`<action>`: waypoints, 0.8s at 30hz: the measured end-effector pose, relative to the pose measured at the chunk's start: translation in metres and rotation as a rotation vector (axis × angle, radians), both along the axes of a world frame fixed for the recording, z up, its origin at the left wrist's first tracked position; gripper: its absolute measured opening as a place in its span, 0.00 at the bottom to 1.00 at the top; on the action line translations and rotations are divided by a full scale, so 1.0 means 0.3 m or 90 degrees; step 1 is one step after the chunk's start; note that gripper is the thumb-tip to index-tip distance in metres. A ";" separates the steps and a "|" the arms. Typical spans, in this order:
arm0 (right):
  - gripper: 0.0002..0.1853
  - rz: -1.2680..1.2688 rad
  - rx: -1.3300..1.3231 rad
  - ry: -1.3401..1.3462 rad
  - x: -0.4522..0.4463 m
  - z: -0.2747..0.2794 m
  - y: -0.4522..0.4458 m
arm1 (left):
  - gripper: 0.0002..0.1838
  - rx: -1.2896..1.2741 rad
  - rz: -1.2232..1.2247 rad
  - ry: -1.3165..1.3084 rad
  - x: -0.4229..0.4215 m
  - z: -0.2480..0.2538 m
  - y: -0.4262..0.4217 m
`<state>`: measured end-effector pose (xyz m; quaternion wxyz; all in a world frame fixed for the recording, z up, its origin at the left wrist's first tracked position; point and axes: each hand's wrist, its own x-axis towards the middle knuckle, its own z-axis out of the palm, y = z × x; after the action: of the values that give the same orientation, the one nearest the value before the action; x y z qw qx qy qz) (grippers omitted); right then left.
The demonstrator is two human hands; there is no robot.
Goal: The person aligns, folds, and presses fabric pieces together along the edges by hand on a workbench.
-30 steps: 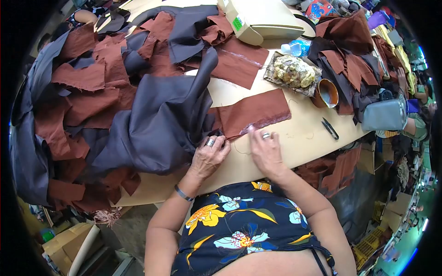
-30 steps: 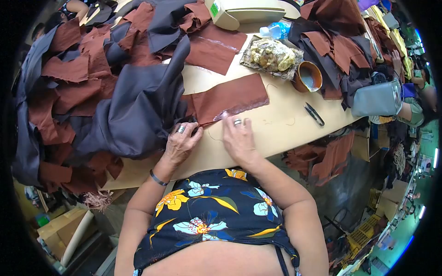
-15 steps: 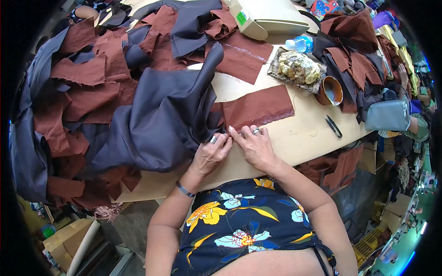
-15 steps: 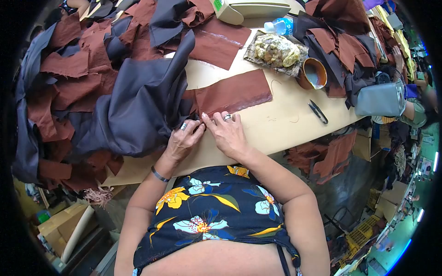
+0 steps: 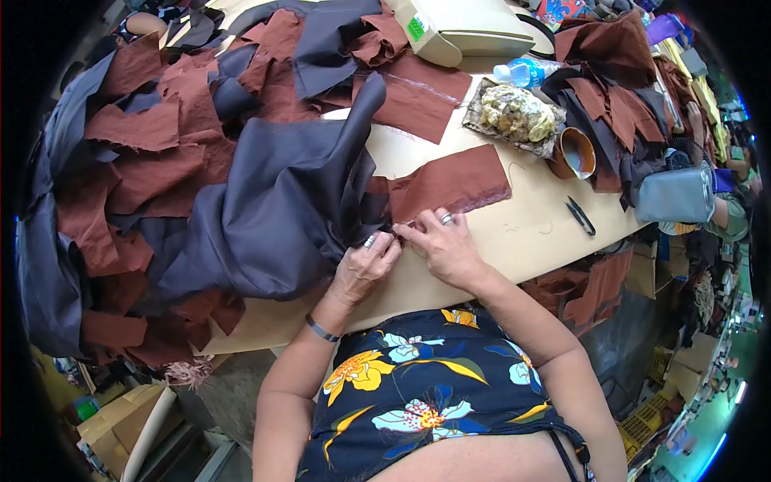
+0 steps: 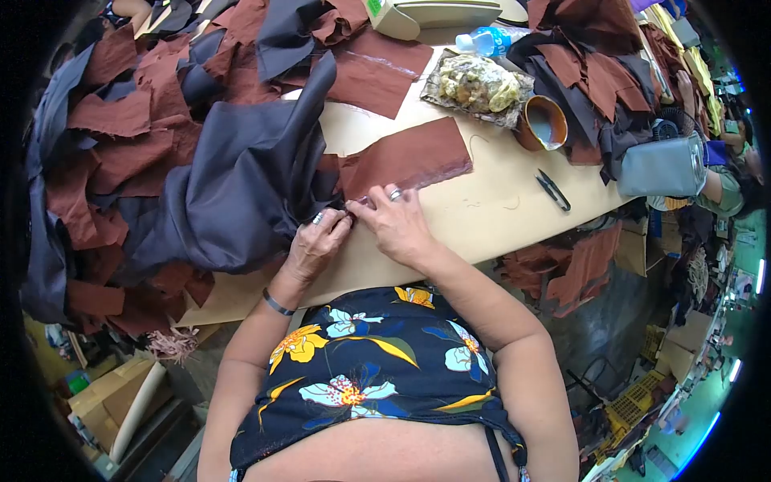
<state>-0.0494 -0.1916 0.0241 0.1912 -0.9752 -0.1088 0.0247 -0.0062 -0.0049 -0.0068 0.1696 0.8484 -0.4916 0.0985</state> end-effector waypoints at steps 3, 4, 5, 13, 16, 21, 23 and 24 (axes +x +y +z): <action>0.19 -0.011 0.028 0.002 -0.007 -0.029 0.007 | 0.10 -0.009 -0.002 0.002 0.007 -0.005 0.003; 0.19 -0.025 0.034 0.032 -0.007 -0.007 0.005 | 0.10 -0.013 -0.003 0.002 0.002 -0.007 0.007; 0.19 -0.037 0.037 0.058 -0.003 0.007 -0.003 | 0.10 -0.021 -0.003 -0.001 0.006 -0.009 0.003; 0.24 -0.024 -0.041 -0.047 -0.029 0.011 -0.034 | 0.08 -0.005 0.015 0.011 0.007 0.004 -0.003; 0.25 -0.039 -0.227 -0.176 -0.069 -0.030 -0.126 | 0.09 0.020 0.005 0.014 0.002 -0.008 0.001; 0.25 -0.170 -0.262 -0.209 -0.086 -0.014 -0.349 | 0.13 0.004 0.026 -0.024 -0.003 0.022 -0.004; 0.28 -0.249 -0.204 -0.278 -0.046 0.002 -0.385 | 0.14 0.004 0.160 -0.060 -0.029 0.015 0.001; 0.29 -0.273 -0.195 -0.250 -0.013 0.036 -0.367 | 0.15 0.005 0.221 -0.078 -0.042 0.005 0.004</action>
<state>-0.0531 -0.3018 0.0348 0.0182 -0.9794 0.0693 -0.1888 -0.0188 -0.0037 -0.0053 0.1166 0.9135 -0.3478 0.1761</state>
